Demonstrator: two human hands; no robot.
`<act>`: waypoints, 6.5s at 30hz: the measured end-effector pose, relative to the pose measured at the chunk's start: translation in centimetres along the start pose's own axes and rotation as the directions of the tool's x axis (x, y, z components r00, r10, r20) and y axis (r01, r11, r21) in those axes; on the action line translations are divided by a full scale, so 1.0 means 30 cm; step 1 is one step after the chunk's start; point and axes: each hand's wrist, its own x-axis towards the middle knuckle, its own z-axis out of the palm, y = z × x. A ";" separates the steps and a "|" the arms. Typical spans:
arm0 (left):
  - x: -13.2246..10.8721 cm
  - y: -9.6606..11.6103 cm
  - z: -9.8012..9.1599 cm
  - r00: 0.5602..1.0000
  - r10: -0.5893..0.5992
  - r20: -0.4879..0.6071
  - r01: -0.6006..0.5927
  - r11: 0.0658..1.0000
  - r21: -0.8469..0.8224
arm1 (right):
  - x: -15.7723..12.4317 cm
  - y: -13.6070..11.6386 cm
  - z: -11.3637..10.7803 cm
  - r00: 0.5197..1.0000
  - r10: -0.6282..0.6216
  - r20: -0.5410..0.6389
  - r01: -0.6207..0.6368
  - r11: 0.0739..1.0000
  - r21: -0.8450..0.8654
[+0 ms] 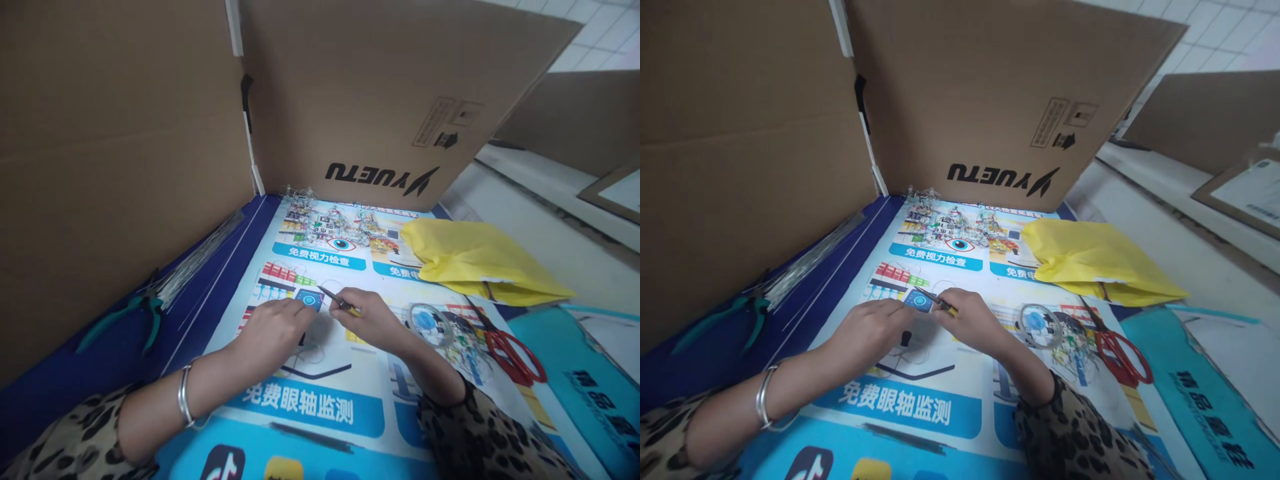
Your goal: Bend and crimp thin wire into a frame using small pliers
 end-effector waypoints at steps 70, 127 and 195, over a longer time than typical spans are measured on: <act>0.194 -0.205 0.152 0.994 0.031 -0.101 -0.007 0.974 0.228 | 0.247 0.107 0.078 0.970 0.142 -0.195 -0.203 0.919 -0.339; 0.237 -0.159 0.145 0.796 -0.556 0.240 0.174 -0.171 -0.970 | 0.233 0.041 0.134 0.849 0.514 -0.125 -0.062 0.332 0.941; 0.199 -0.199 0.155 0.797 -0.582 0.159 0.268 0.106 -0.957 | 0.214 0.065 0.086 0.898 0.361 -0.251 -0.131 0.765 0.631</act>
